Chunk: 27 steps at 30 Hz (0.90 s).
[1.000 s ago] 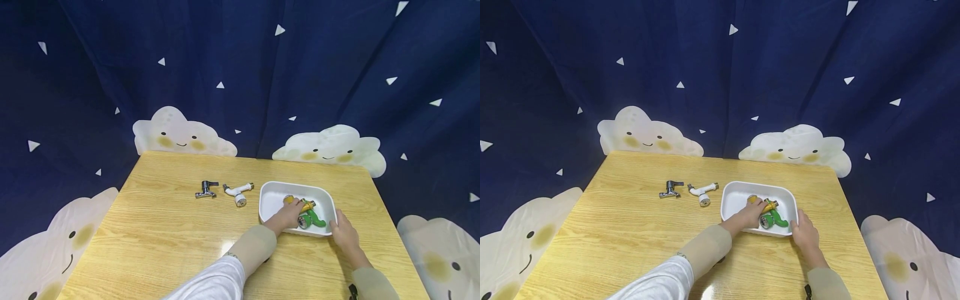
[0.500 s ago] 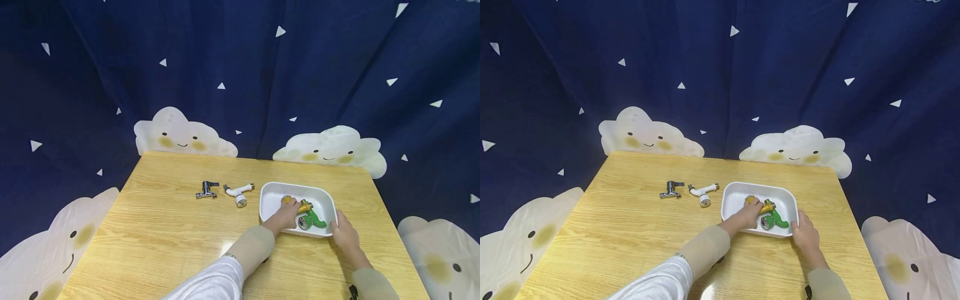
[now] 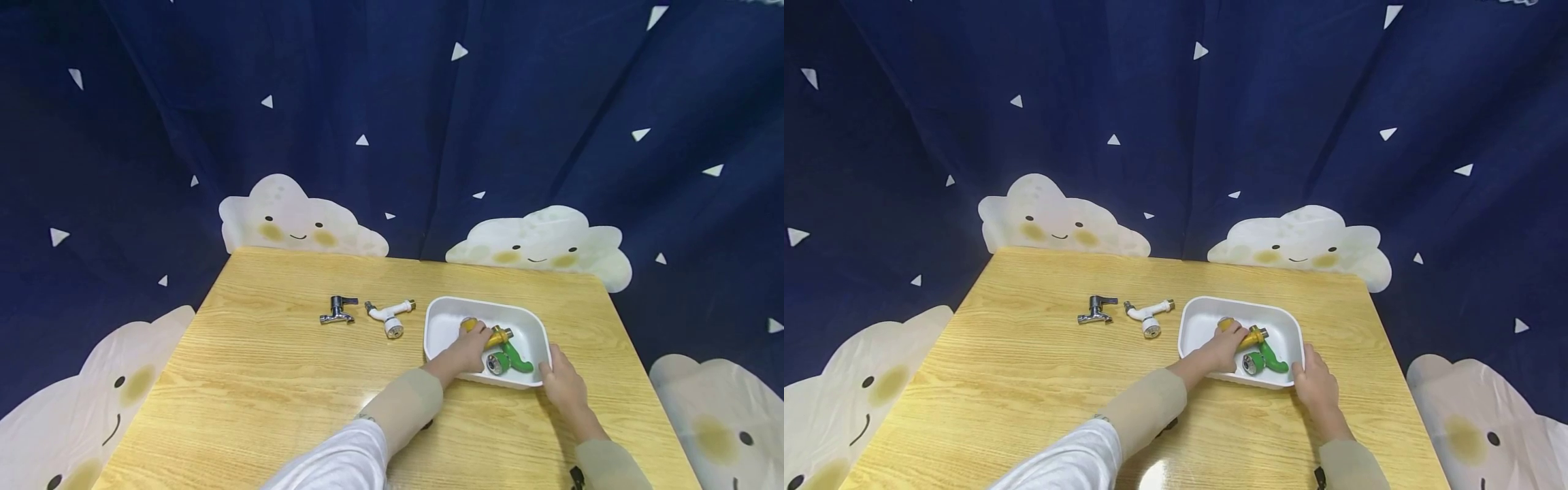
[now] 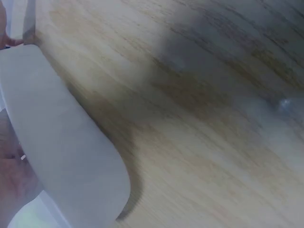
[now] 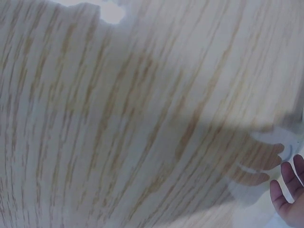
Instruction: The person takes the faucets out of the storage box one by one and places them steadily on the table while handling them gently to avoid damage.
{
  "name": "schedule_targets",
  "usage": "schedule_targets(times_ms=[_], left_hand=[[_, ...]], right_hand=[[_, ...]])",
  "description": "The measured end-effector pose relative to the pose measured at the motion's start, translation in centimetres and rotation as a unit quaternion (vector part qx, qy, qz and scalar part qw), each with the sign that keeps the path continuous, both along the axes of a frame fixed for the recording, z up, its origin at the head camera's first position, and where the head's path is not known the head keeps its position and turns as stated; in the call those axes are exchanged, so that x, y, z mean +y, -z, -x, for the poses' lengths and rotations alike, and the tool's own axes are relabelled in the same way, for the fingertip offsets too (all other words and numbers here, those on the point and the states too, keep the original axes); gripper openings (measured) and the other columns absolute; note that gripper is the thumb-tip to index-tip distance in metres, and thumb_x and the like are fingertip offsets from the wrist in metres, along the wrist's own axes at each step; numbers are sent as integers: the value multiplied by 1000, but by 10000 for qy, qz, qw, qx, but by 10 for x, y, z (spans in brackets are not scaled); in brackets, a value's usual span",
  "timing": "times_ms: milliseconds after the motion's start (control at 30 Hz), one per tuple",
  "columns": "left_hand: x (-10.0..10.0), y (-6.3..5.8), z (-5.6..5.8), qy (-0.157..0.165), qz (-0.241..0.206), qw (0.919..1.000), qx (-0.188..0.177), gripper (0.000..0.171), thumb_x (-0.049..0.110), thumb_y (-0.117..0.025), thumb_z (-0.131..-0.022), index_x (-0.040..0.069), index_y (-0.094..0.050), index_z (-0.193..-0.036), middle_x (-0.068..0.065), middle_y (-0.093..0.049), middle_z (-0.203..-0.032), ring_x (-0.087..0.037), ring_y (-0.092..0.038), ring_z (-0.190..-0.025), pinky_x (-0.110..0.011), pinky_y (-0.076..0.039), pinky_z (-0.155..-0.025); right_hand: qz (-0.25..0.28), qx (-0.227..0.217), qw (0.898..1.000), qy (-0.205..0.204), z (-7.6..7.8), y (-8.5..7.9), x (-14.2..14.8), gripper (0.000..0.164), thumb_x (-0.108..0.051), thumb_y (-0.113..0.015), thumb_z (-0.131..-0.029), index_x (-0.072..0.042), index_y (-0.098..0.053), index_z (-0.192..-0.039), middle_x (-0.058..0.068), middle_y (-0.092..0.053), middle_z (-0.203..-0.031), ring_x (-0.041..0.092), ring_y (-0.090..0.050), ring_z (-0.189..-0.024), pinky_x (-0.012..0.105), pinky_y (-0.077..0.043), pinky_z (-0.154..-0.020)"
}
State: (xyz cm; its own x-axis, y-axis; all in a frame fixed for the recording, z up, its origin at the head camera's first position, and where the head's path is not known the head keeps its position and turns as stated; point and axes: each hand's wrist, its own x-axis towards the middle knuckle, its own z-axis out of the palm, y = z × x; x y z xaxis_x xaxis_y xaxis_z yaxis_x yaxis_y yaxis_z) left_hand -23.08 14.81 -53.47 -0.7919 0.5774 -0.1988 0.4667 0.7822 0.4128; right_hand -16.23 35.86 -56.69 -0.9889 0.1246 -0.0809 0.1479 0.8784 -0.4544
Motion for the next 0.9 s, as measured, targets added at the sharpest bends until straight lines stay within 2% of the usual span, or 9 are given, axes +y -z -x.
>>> schedule_targets(times_ms=[233,400,533,633,733,900], left_hand=[[-4,-8,3,2,-123,9999,37,82,4,-74,-63,19,-39,-136,4,-34,-133,-27,-39,-116,-24,-45,-87],[-10,-17,6,-4,-228,9997,49,84,1,-73,-62,18,-38,-136,4,-33,-134,-27,-39,-117,-29,-42,-93],[-16,-27,8,-13,-341,9994,13,86,0,-74,-62,19,-38,-137,4,-33,-135,-26,-39,-117,-26,-45,-89],[-20,-32,10,12,-411,9991,39,86,-1,-74,-61,18,-38,-137,3,-33,-135,-26,-39,-118,-29,-44,-91],[-25,-35,12,88,-401,9990,152,87,-2,-74,-60,17,-37,-137,2,-33,-135,-28,-39,-120,-36,-38,-99],[-33,-41,14,133,-364,9990,221,88,-2,-74,-60,18,-37,-137,2,-33,-135,-28,-39,-118,-35,-41,-96]], right_hand=[[-43,-2,10000,27,0,0,-1,45,-21,-31,-93,2,-30,-132,28,-45,-123,47,-46,-108,58,-42,-78],[-22,-34,10000,20,0,0,-1,45,-21,-30,-93,2,-29,-133,28,-43,-126,47,-44,-111,59,-40,-81],[-28,-97,9999,20,0,0,-1,45,-21,-30,-94,3,-28,-133,29,-42,-127,47,-43,-113,59,-40,-82],[-39,-106,9999,26,0,1,-1,45,-20,-30,-93,2,-29,-132,28,-43,-127,47,-43,-112,59,-40,-81],[-35,-109,9999,24,0,1,-1,44,-20,-31,-93,2,-29,-132,28,-43,-127,47,-43,-112,59,-40,-81],[-39,-137,9999,21,0,0,-1,45,-21,-31,-94,2,-28,-133,28,-42,-128,47,-43,-113,60,-39,-82]])
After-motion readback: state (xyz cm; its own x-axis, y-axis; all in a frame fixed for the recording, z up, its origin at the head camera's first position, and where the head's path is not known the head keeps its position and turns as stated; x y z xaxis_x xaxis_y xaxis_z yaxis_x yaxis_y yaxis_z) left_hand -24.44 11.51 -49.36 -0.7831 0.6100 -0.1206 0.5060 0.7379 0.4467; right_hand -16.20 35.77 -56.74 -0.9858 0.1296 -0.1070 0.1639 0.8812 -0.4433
